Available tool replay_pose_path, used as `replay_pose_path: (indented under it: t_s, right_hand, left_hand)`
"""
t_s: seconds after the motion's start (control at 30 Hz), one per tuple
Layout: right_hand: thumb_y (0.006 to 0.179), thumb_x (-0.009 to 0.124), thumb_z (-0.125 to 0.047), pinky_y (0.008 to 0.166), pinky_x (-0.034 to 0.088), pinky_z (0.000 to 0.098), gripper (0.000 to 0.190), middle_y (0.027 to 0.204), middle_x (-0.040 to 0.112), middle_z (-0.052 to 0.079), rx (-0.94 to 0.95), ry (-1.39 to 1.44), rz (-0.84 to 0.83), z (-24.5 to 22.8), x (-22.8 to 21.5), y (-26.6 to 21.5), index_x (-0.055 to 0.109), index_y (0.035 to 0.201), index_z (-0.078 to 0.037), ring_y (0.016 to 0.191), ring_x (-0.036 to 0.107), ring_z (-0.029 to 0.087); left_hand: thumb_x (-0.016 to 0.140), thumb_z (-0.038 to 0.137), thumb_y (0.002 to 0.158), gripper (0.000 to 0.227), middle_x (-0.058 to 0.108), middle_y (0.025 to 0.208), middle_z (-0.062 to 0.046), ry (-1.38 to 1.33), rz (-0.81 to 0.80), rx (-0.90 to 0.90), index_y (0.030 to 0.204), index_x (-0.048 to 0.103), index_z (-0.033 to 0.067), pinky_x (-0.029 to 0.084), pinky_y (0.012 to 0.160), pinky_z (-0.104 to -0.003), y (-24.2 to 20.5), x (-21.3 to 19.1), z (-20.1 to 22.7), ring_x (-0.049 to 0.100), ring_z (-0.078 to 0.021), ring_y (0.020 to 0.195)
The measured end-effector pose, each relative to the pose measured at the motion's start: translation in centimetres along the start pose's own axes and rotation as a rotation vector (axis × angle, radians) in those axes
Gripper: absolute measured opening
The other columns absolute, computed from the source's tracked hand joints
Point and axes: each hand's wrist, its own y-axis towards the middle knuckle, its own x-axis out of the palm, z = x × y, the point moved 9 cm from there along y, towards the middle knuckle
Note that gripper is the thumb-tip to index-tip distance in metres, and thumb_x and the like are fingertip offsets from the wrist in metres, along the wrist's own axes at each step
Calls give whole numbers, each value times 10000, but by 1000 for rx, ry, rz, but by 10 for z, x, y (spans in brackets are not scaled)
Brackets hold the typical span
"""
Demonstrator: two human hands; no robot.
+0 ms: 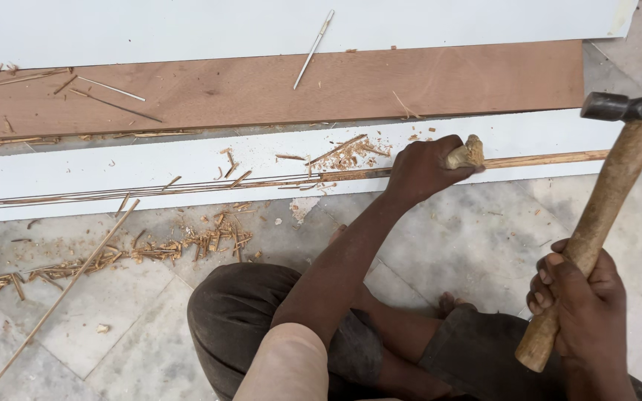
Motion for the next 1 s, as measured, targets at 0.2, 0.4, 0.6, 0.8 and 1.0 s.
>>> replay_pose_path:
  t_s: [0.2, 0.4, 0.6, 0.8, 1.0]
  right_hand:
    - [966, 563, -64, 430, 420, 348, 139, 726, 525, 71, 187, -163, -152, 21, 23, -12, 533, 1095, -22, 506, 462, 165]
    - [995, 542, -77, 469, 442, 307, 137, 775, 525, 49, 43, -104, -38, -1, 10, -20, 491, 1114, -33, 555, 482, 127]
    - [968, 593, -92, 456, 421, 339, 132, 739, 515, 69, 304, -152, -168, 37, 28, -22, 544, 1072, -27, 528, 461, 157]
    - [1034, 548, -64, 505, 432, 284, 85, 793, 527, 41, -101, 56, -47, -13, -12, -10, 513, 1109, -47, 587, 484, 108]
    - [1088, 537, -37, 534, 447, 284, 73, 746, 512, 50, -211, 131, -50, -24, -43, -15, 493, 1032, -20, 572, 485, 102]
  left_hand:
    - [771, 397, 778, 379, 759, 773, -71, -17, 9, -16, 1070, 737, 157, 577, 715, -421, -8, -7, 7, 745, -260, 739]
    - [751, 393, 792, 340, 754, 769, -68, 42, -18, 1, 1050, 728, 173, 570, 720, -443, -7, 5, 3, 744, -271, 759]
    - [738, 393, 808, 296, 742, 796, -86, 291, -49, 12, 1004, 702, 174, 551, 694, -496, -13, 5, -16, 731, -312, 777]
    - [751, 408, 792, 305, 753, 778, -80, 144, -14, 30, 997, 723, 183, 560, 706, -471, -17, -4, -5, 736, -295, 756]
    - [756, 408, 761, 354, 751, 758, -71, 34, 7, 36, 1024, 732, 171, 569, 692, -446, -12, -3, 1, 741, -273, 713]
